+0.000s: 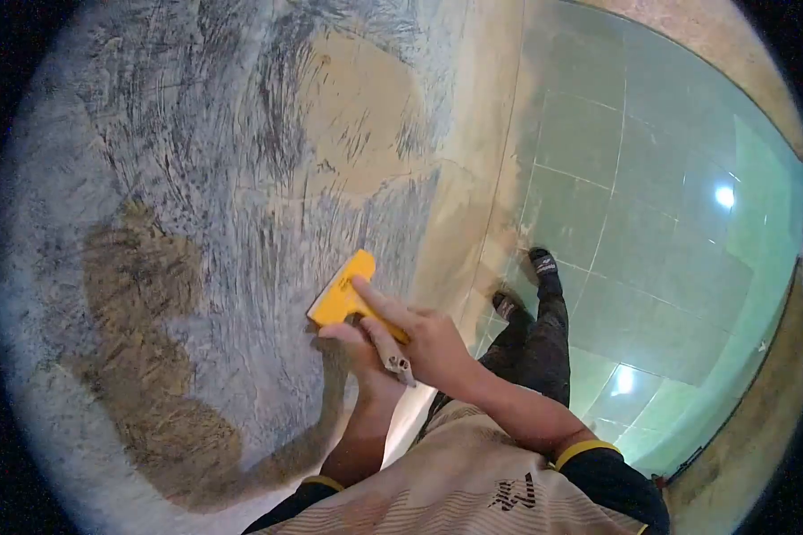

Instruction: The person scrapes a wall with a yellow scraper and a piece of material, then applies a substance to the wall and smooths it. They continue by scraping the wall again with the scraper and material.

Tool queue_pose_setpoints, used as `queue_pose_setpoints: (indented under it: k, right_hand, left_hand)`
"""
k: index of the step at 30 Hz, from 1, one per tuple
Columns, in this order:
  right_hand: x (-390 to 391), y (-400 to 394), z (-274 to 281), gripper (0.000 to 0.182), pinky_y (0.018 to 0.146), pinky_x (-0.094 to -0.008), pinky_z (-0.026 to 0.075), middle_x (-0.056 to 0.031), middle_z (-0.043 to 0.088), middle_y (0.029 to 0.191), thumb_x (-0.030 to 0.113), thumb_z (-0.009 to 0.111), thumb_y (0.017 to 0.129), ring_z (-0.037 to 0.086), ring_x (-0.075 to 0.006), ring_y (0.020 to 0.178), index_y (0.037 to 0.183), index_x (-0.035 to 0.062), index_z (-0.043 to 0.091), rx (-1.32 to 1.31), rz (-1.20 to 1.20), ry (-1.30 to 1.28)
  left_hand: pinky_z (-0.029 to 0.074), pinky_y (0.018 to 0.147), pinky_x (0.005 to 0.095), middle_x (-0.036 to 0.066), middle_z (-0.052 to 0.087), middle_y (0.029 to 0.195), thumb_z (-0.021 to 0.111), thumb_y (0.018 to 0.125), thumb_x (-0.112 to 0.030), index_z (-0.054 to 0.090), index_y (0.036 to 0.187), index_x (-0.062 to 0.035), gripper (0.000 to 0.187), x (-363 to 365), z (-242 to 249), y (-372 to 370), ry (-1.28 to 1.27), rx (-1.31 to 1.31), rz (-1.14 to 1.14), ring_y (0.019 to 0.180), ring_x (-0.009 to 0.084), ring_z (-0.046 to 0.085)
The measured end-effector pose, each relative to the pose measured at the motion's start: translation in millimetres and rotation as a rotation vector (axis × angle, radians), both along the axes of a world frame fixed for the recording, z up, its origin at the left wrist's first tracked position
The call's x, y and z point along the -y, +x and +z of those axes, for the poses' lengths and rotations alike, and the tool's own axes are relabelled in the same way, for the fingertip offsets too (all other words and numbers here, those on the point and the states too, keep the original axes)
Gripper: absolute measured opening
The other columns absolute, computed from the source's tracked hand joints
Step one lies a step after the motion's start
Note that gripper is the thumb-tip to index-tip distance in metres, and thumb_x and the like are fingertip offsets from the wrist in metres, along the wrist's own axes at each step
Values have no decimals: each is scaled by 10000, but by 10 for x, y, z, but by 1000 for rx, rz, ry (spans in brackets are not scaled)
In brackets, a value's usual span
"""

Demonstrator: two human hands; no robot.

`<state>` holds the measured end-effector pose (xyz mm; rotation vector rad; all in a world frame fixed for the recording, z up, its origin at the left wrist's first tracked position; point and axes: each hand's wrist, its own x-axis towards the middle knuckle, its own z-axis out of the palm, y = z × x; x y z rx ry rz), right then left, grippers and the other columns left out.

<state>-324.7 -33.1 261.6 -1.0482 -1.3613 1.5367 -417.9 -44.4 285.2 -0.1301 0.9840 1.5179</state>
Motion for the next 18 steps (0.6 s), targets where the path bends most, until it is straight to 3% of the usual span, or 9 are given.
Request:
queue_pose_setpoints:
  k: [1, 4, 6, 8, 10, 12, 13, 16, 18]
  right_hand:
    - [-14, -16, 40, 522, 748, -341, 538, -217, 683, 1020, 218, 628, 933, 712, -268, 852, 1426, 179, 460, 38, 28, -32]
    - [-191, 4, 33, 526, 765, -357, 545, -220, 679, 1049, 226, 627, 933, 708, -298, 886, 1430, 204, 456, -80, -65, -71]
    - [-196, 51, 101, 524, 770, -361, 542, -229, 674, 1053, 233, 623, 936, 706, -299, 897, 1431, 201, 453, -64, -10, -159]
    - [-29, 6, 44, 519, 741, -350, 537, -220, 687, 997, 233, 617, 942, 711, -269, 842, 1430, 171, 452, -16, -87, 67]
    - [-109, -8, 76, 513, 741, -347, 537, -218, 689, 986, 237, 615, 943, 711, -268, 837, 1426, 170, 457, -23, -90, 42]
    - [-198, 12, 120, 506, 741, -343, 537, -216, 691, 974, 241, 613, 945, 711, -267, 832, 1423, 168, 462, -37, -88, -5]
    - [-290, 64, 157, 509, 744, -348, 537, -219, 690, 965, 246, 613, 945, 711, -267, 849, 1425, 178, 459, -37, -62, -92]
    - [-170, 42, 124, 493, 726, -354, 530, -244, 672, 930, 254, 602, 950, 712, -297, 837, 1418, 180, 468, -50, -96, -95]
    - [-25, 19, 109, 473, 691, -351, 525, -252, 659, 881, 251, 591, 954, 695, -336, 756, 1407, 171, 481, -71, -76, 10]
  left_hand:
    - [403, 747, 218, -12, 520, 923, 459, 774, -812, 562, 1069, -161, 722, -6, 181, 122, -50, -484, -228, 881, 39, 484]
    - [412, 723, 219, -24, 516, 906, 443, 773, -814, 549, 1088, -141, 750, 66, -218, -368, -100, -187, -103, 840, 56, 495]
    - [404, 740, 228, -32, 512, 943, 432, 792, -801, 546, 1113, -150, 735, -14, 62, -67, -123, -379, -339, 850, 48, 485]
    - [421, 571, 224, -55, 526, 768, 407, 809, -794, 573, 956, -177, 656, 25, 44, -7, -114, 5, -27, 644, 46, 506]
    - [400, 504, 226, -67, 521, 711, 416, 808, -795, 582, 885, -182, 640, -192, 243, 221, -342, -412, 189, 568, 49, 491]
    - [431, 582, 231, -47, 543, 788, 417, 832, -774, 607, 942, -173, 640, 129, -276, -526, 139, 499, -298, 650, 53, 512]
    - [429, 766, 236, -13, 544, 1012, 449, 866, -725, 608, 1097, -168, 623, -32, -240, -434, 314, 108, -493, 880, 51, 510]
    - [447, 787, 226, -6, 570, 1008, 478, 891, -675, 612, 1121, -169, 572, 129, -370, -437, -20, 230, -41, 916, 73, 530]
    - [437, 813, 215, -14, 578, 1028, 522, 884, -654, 611, 1153, -152, 576, 45, 160, -51, -26, 6, -52, 959, 83, 520]
